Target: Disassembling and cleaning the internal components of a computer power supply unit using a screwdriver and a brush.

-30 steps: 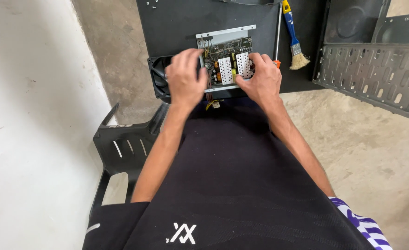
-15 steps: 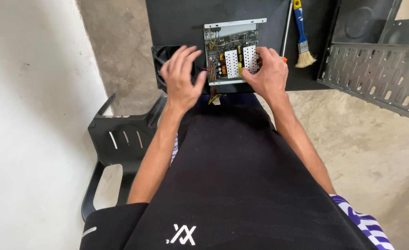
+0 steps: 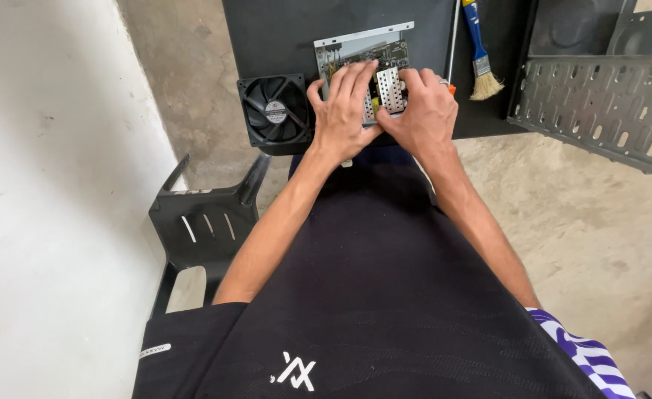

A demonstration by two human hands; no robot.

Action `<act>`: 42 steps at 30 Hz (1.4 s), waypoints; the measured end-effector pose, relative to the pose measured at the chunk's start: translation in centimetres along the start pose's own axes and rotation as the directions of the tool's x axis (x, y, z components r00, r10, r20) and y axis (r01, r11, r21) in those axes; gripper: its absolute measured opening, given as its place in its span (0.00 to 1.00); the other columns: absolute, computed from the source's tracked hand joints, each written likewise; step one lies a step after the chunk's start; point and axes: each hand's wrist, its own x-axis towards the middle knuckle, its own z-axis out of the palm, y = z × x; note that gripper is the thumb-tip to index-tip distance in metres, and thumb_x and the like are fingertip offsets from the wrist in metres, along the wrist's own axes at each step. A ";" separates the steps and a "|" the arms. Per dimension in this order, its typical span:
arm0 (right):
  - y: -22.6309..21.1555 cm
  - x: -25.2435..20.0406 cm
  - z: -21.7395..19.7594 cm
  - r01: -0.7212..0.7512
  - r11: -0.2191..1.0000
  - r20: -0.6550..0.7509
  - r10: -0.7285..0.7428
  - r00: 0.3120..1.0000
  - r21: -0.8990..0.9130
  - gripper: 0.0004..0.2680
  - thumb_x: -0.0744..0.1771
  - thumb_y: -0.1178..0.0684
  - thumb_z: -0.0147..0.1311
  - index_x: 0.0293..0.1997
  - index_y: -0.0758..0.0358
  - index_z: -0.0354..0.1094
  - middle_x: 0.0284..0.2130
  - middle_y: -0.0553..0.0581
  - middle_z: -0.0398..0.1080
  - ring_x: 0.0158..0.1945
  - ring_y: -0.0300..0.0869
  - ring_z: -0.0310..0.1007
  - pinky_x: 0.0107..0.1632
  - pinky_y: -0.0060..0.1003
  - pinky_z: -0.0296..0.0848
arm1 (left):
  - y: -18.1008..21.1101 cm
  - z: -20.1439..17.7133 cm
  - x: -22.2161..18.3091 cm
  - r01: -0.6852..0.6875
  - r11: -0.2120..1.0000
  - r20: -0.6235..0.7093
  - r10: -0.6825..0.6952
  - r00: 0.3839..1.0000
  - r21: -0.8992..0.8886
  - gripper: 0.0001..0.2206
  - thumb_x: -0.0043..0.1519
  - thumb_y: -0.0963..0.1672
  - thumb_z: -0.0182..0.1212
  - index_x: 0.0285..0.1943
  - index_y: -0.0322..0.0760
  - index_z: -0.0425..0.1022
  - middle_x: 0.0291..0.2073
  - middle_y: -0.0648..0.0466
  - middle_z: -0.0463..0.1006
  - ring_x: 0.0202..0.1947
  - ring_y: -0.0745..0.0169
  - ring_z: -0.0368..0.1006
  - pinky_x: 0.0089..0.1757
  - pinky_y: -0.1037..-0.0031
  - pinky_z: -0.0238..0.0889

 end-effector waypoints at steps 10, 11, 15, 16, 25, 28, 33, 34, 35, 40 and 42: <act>-1.6 0.0 -0.7 0.045 0.994 -0.101 -0.055 0.993 -0.098 0.17 0.57 0.44 0.64 0.45 0.57 0.71 0.34 0.54 0.67 0.28 0.51 0.71 0.27 0.44 0.70 | 1.5 -0.6 1.0 -0.001 1.000 -0.099 0.000 0.995 -0.009 0.31 0.50 0.43 0.58 0.68 0.50 0.67 0.62 0.63 0.73 0.62 0.63 0.68 0.54 0.56 0.51; -1.7 0.1 -0.8 0.052 0.992 -0.104 -0.064 0.992 -0.114 0.16 0.57 0.45 0.64 0.45 0.57 0.70 0.34 0.54 0.66 0.29 0.50 0.70 0.28 0.43 0.70 | 1.5 -0.4 1.0 -0.003 0.999 -0.132 -0.001 0.991 -0.033 0.30 0.50 0.43 0.56 0.67 0.48 0.67 0.61 0.62 0.74 0.61 0.63 0.70 0.54 0.57 0.52; -1.8 0.1 -1.2 0.067 0.986 -0.074 -0.079 0.994 -0.151 0.17 0.58 0.44 0.65 0.46 0.56 0.69 0.34 0.55 0.65 0.29 0.51 0.70 0.29 0.43 0.69 | 1.5 -0.6 1.0 -0.035 0.998 -0.179 0.024 0.984 -0.061 0.29 0.51 0.43 0.55 0.67 0.45 0.68 0.60 0.60 0.76 0.58 0.64 0.73 0.55 0.60 0.52; -1.6 0.0 -1.9 0.065 0.986 -0.075 -0.077 0.994 -0.152 0.17 0.58 0.44 0.65 0.46 0.56 0.69 0.34 0.55 0.65 0.29 0.51 0.70 0.29 0.43 0.69 | 1.4 -0.3 0.8 -0.037 0.997 -0.178 0.025 0.984 -0.061 0.29 0.51 0.43 0.55 0.67 0.45 0.68 0.60 0.60 0.76 0.58 0.64 0.73 0.55 0.60 0.52; 8.6 1.9 -0.6 -0.156 0.974 -0.196 0.187 0.963 0.167 0.09 0.68 0.59 0.59 0.53 0.64 0.68 0.45 0.62 0.66 0.44 0.55 0.72 0.42 0.51 0.71 | 0.0 0.6 -0.3 -0.056 0.996 -0.092 0.049 0.995 -0.068 0.40 0.59 0.62 0.69 0.73 0.43 0.61 0.65 0.55 0.73 0.62 0.59 0.70 0.56 0.62 0.53; 11.0 2.9 2.0 -0.228 0.966 -0.106 0.215 0.971 -0.120 0.14 0.67 0.57 0.64 0.58 0.63 0.67 0.49 0.62 0.63 0.51 0.57 0.65 0.46 0.53 0.74 | 0.2 0.4 -0.4 -0.052 0.997 -0.119 0.046 0.992 -0.050 0.39 0.60 0.63 0.65 0.73 0.44 0.62 0.64 0.57 0.72 0.61 0.59 0.69 0.55 0.62 0.52; 11.6 3.9 3.3 -0.252 0.967 -0.022 0.252 0.968 -0.030 0.19 0.64 0.63 0.66 0.60 0.64 0.64 0.49 0.63 0.62 0.46 0.61 0.70 0.43 0.55 0.76 | 0.8 0.1 -0.1 -0.075 0.991 -0.117 0.088 0.989 0.114 0.40 0.54 0.62 0.76 0.69 0.43 0.66 0.61 0.60 0.74 0.59 0.63 0.70 0.53 0.65 0.53; 12.0 3.8 3.6 -0.250 0.968 -0.017 0.249 0.968 -0.031 0.19 0.64 0.63 0.66 0.60 0.64 0.64 0.49 0.63 0.62 0.46 0.61 0.70 0.43 0.55 0.76 | 0.9 0.4 0.0 -0.070 0.991 -0.116 0.083 0.990 0.112 0.40 0.54 0.62 0.76 0.69 0.43 0.66 0.61 0.60 0.74 0.59 0.63 0.70 0.53 0.65 0.53; 12.4 3.8 3.8 -0.249 0.968 -0.027 0.250 0.968 0.019 0.15 0.64 0.64 0.63 0.55 0.63 0.66 0.46 0.62 0.63 0.44 0.59 0.70 0.42 0.54 0.75 | 1.0 0.6 0.3 -0.030 0.993 -0.104 0.042 0.994 0.114 0.40 0.51 0.61 0.78 0.67 0.45 0.68 0.59 0.60 0.75 0.57 0.63 0.70 0.51 0.66 0.52; 13.1 3.7 3.2 -0.253 0.967 -0.019 0.254 0.967 0.043 0.09 0.65 0.61 0.59 0.48 0.60 0.67 0.42 0.59 0.64 0.41 0.57 0.70 0.42 0.53 0.72 | 1.3 1.1 2.2 0.030 0.984 -0.031 -0.025 0.999 0.174 0.38 0.44 0.59 0.80 0.62 0.49 0.71 0.53 0.62 0.77 0.52 0.64 0.71 0.48 0.65 0.56; 12.5 3.6 2.3 -0.269 0.949 -0.051 0.281 0.958 0.164 0.08 0.64 0.61 0.56 0.44 0.59 0.63 0.38 0.56 0.65 0.37 0.47 0.70 0.38 0.48 0.71 | 1.3 1.1 2.8 0.029 0.979 0.017 -0.033 0.999 0.202 0.39 0.40 0.60 0.81 0.59 0.48 0.74 0.49 0.62 0.78 0.48 0.63 0.71 0.45 0.63 0.55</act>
